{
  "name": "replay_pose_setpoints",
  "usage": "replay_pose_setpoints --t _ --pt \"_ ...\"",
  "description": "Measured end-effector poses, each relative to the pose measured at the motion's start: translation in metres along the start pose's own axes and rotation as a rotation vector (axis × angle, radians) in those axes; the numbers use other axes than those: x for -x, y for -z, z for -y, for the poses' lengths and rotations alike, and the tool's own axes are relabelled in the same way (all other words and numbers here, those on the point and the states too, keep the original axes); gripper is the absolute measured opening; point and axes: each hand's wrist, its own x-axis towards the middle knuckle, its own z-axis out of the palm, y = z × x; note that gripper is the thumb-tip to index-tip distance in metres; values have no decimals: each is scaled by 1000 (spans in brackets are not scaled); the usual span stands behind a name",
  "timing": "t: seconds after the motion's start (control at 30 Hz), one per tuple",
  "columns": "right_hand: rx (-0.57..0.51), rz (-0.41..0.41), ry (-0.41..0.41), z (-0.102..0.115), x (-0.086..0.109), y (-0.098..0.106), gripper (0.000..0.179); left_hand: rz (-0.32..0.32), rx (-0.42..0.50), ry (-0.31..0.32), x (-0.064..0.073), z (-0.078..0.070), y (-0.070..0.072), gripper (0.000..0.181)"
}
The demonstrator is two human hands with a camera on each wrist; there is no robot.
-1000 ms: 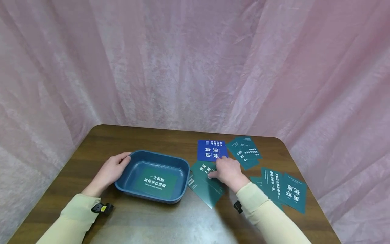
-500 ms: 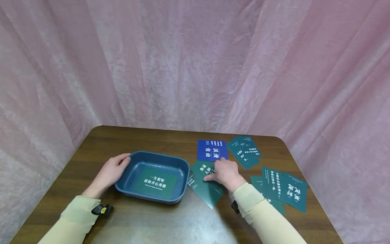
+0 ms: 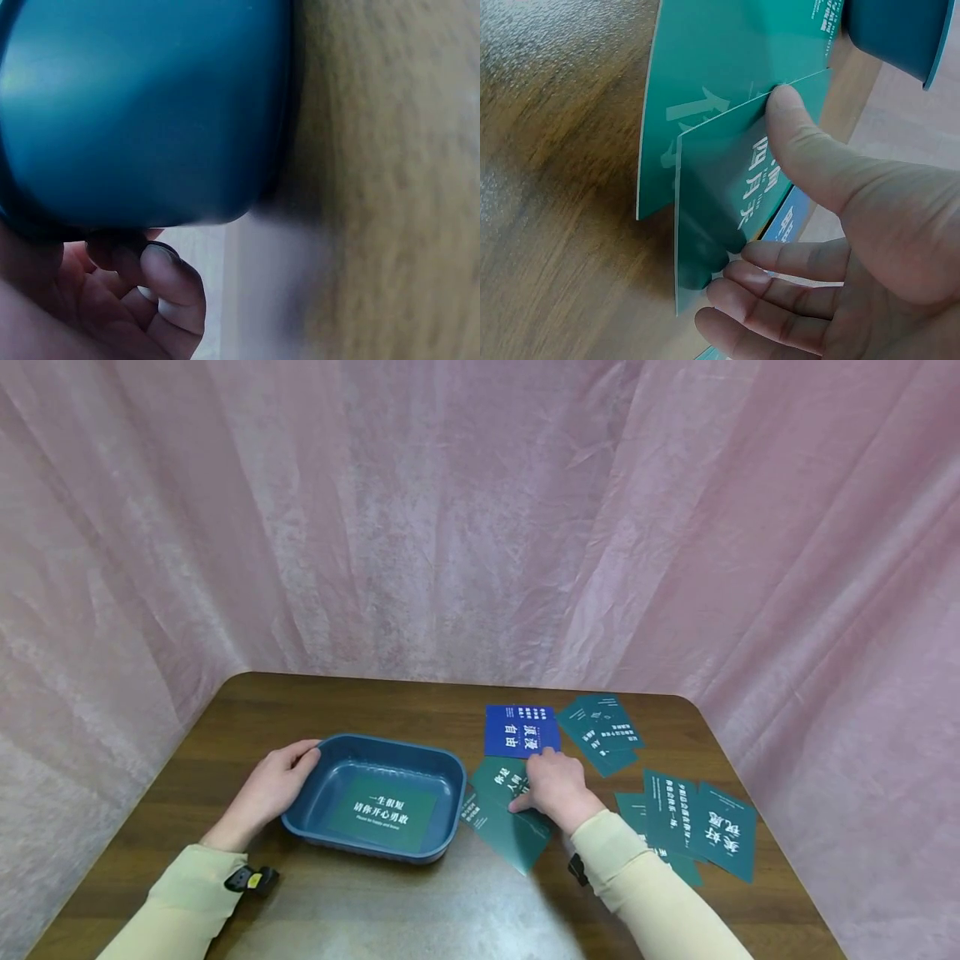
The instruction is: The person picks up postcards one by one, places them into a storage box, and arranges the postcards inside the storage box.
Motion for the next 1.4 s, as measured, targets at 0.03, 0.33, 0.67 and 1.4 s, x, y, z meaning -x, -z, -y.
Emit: replay_pose_setpoints --t 0.03,0.33,0.67,1.4 --pt "2 6 0 0 0 0 81 0 1 0 0 0 0 51" --pt "-5 52 13 -2 -1 4 73 -14 -11 -13 2 0 0 50" --pt "8 59 38 0 2 8 65 -25 -19 -15 3 -2 0 49" --pt "-11 86 8 -7 3 9 85 -42 -32 -31 1 1 -1 49"
